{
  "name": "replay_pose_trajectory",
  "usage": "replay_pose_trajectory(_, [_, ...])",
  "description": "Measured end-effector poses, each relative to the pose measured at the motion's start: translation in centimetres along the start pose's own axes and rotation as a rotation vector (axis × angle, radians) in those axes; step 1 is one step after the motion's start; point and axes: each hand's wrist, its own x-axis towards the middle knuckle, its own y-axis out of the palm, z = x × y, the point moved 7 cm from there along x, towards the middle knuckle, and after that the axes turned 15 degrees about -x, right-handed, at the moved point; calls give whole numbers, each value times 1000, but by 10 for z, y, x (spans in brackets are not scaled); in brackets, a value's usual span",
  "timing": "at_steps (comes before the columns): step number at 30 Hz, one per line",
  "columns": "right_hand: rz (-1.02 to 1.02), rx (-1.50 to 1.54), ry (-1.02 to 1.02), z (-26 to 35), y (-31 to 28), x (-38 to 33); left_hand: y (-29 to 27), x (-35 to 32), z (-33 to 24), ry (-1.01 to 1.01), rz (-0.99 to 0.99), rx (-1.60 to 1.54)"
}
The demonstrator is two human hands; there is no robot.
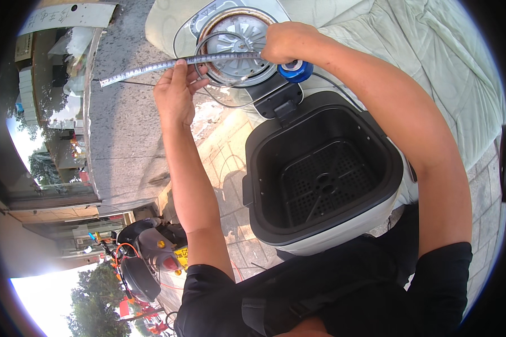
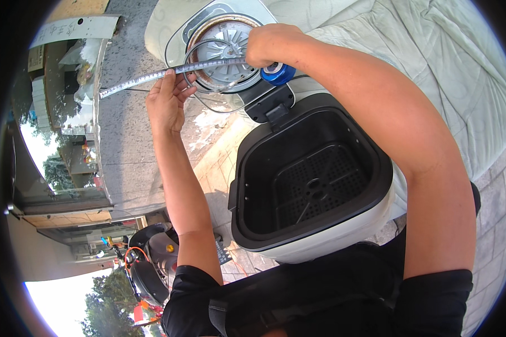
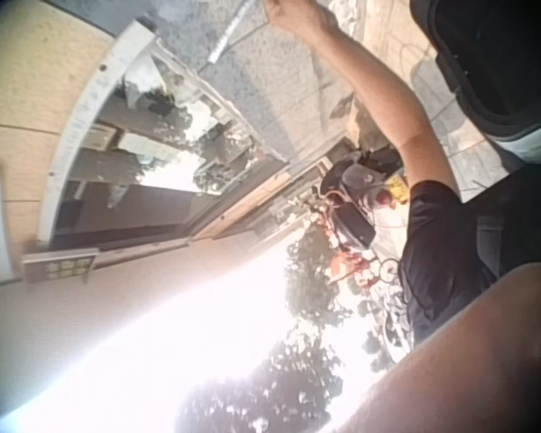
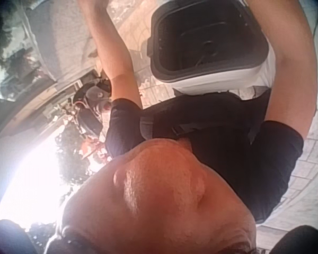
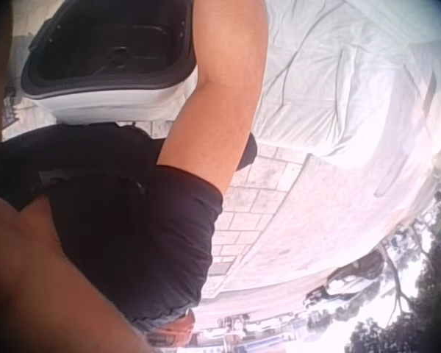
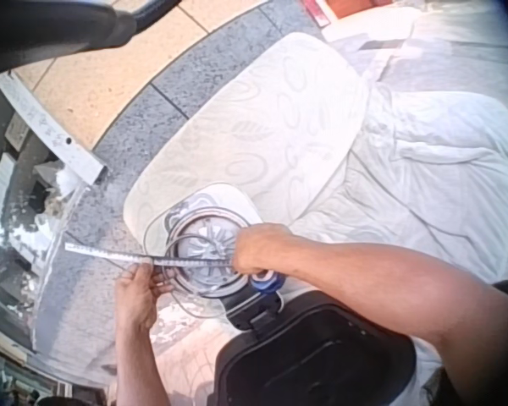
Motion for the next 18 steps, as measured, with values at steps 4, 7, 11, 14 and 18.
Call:
replay_pose_trajectory(4, [0,-24,4,0,0,0,1,0,0,3,-8,0])
replay_pose_trajectory(7, [27,-37,6,2,-1,-4,1,-2,1,-3,-13,-2])
replay_pose_trajectory(11, [15,-32,14,0,1,-3,2,-2,1,-2,-12,-3])
replay_pose_trajectory(14, [20,-12,16,0,-2,-3,1,-1,1,-5,-4,-2])
replay_pose_trajectory(18, [23,-32,8,4,-1,-1,-1,-1,2,-4,-13,4])
